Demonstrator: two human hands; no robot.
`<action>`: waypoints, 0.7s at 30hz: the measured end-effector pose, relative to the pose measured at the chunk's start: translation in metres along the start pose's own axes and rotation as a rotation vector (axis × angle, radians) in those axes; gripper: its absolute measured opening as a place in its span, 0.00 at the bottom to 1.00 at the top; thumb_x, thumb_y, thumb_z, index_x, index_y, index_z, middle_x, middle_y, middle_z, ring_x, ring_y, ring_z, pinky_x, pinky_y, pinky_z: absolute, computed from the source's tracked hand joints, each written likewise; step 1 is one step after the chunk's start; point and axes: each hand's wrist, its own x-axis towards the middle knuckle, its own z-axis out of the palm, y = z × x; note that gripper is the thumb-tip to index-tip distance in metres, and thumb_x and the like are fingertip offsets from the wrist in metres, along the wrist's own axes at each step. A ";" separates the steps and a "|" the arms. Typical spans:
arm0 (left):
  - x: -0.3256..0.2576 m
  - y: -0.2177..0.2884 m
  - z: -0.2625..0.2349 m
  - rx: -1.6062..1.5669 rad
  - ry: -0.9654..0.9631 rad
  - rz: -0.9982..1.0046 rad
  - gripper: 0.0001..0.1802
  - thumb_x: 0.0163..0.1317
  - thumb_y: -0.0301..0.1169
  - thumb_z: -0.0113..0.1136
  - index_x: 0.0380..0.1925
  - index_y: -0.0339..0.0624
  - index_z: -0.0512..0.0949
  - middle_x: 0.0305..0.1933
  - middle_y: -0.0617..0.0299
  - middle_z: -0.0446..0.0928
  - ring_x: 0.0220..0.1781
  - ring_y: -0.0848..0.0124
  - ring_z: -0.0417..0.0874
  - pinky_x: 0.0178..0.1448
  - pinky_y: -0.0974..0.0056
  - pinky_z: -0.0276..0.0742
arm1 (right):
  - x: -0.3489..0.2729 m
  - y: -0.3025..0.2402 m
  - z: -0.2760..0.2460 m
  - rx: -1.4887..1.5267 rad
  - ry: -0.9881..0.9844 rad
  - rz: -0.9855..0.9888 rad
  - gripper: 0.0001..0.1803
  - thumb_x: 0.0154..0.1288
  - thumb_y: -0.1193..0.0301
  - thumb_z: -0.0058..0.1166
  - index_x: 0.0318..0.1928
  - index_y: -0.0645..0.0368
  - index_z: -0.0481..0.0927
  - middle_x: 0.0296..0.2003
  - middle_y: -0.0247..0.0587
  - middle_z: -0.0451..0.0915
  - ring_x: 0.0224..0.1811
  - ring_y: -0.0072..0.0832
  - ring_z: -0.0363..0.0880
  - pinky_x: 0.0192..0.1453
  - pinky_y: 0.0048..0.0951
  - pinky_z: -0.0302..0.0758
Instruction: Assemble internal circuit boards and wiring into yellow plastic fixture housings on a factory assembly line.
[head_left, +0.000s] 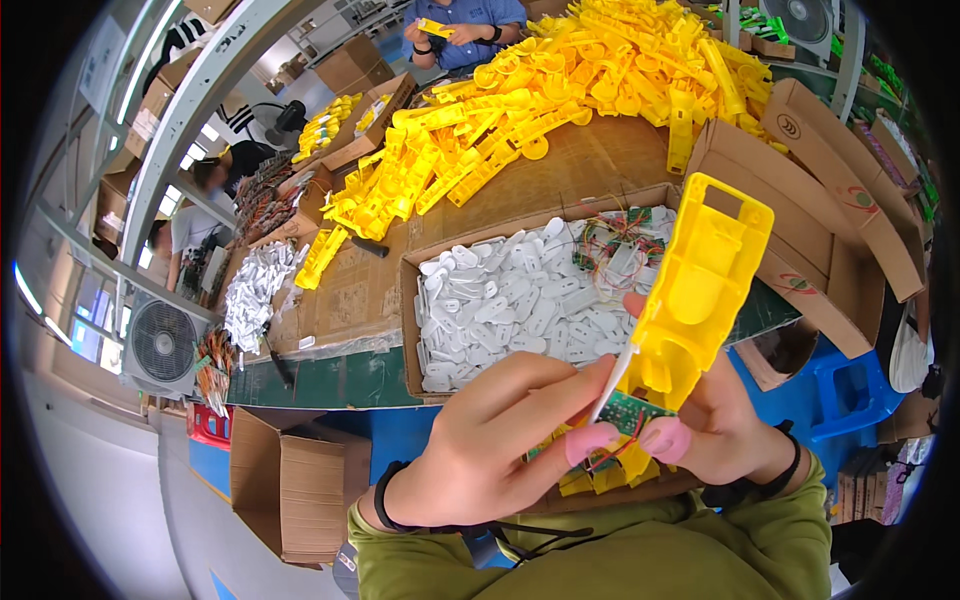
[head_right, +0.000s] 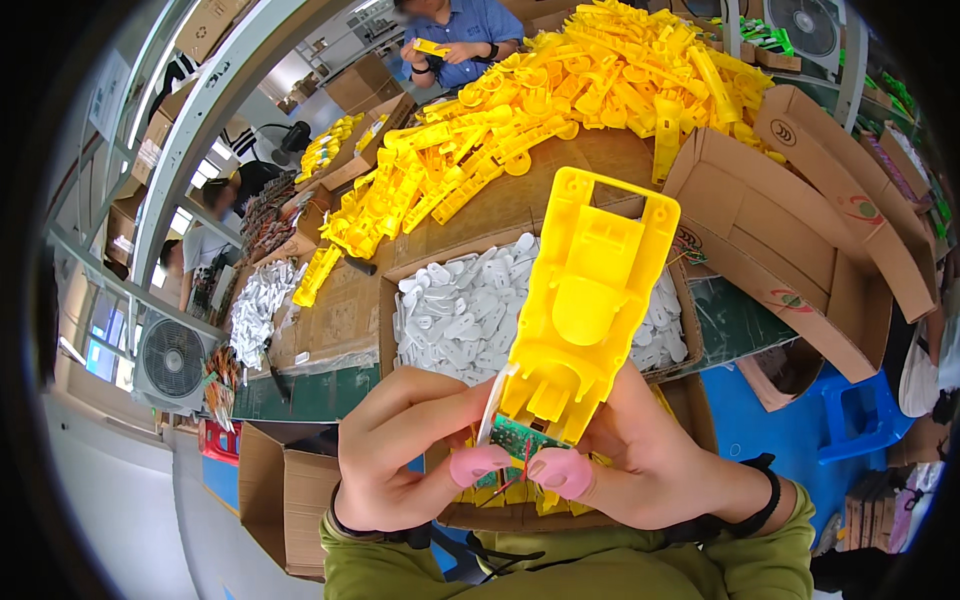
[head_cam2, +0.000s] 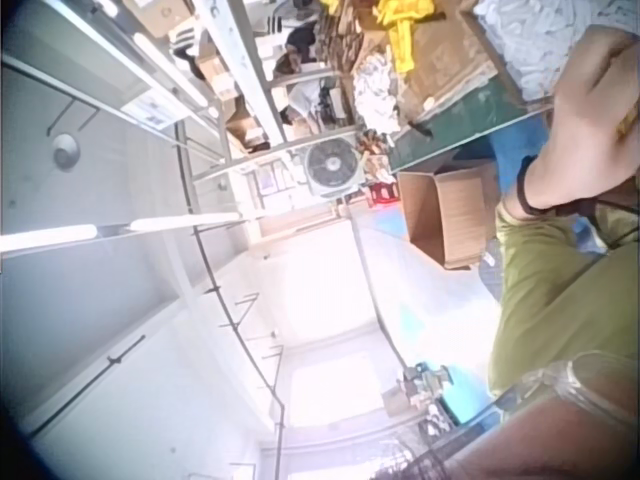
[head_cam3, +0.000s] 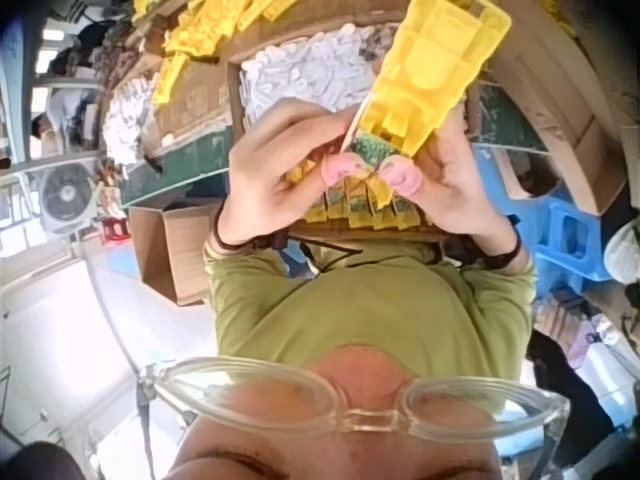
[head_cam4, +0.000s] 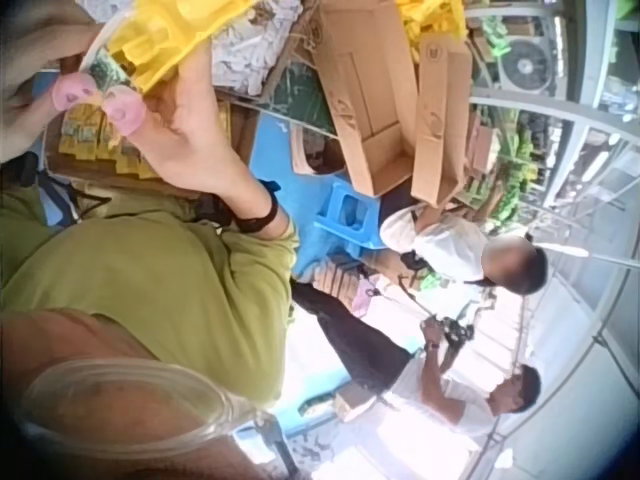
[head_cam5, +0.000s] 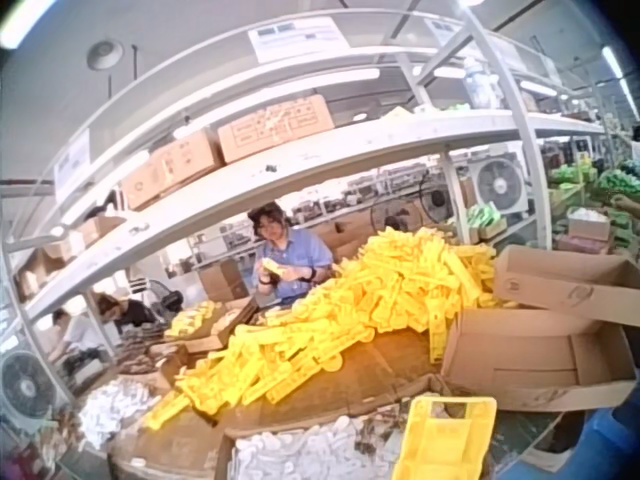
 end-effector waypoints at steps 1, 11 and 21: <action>-0.001 0.001 0.000 0.037 0.008 0.017 0.20 0.41 0.29 0.68 0.37 0.35 0.77 0.29 0.58 0.73 0.26 0.73 0.73 0.28 0.72 0.69 | 0.000 -0.001 0.000 0.000 0.000 0.001 0.36 0.60 0.77 0.45 0.63 0.55 0.40 0.58 0.40 0.52 0.60 0.29 0.55 0.59 0.33 0.59; 0.003 0.001 -0.001 0.239 -0.045 0.092 0.22 0.40 0.28 0.67 0.38 0.34 0.75 0.31 0.56 0.71 0.28 0.68 0.73 0.29 0.69 0.70 | 0.003 0.001 0.004 -0.027 0.061 0.065 0.34 0.60 0.73 0.45 0.62 0.58 0.43 0.57 0.41 0.54 0.58 0.28 0.59 0.59 0.32 0.59; -0.001 -0.007 -0.001 -0.054 -0.050 -0.025 0.24 0.42 0.27 0.67 0.42 0.34 0.74 0.32 0.58 0.72 0.28 0.73 0.73 0.30 0.72 0.72 | 0.006 0.005 -0.001 0.171 0.039 0.115 0.30 0.61 0.73 0.45 0.60 0.59 0.48 0.53 0.42 0.61 0.56 0.29 0.61 0.59 0.33 0.60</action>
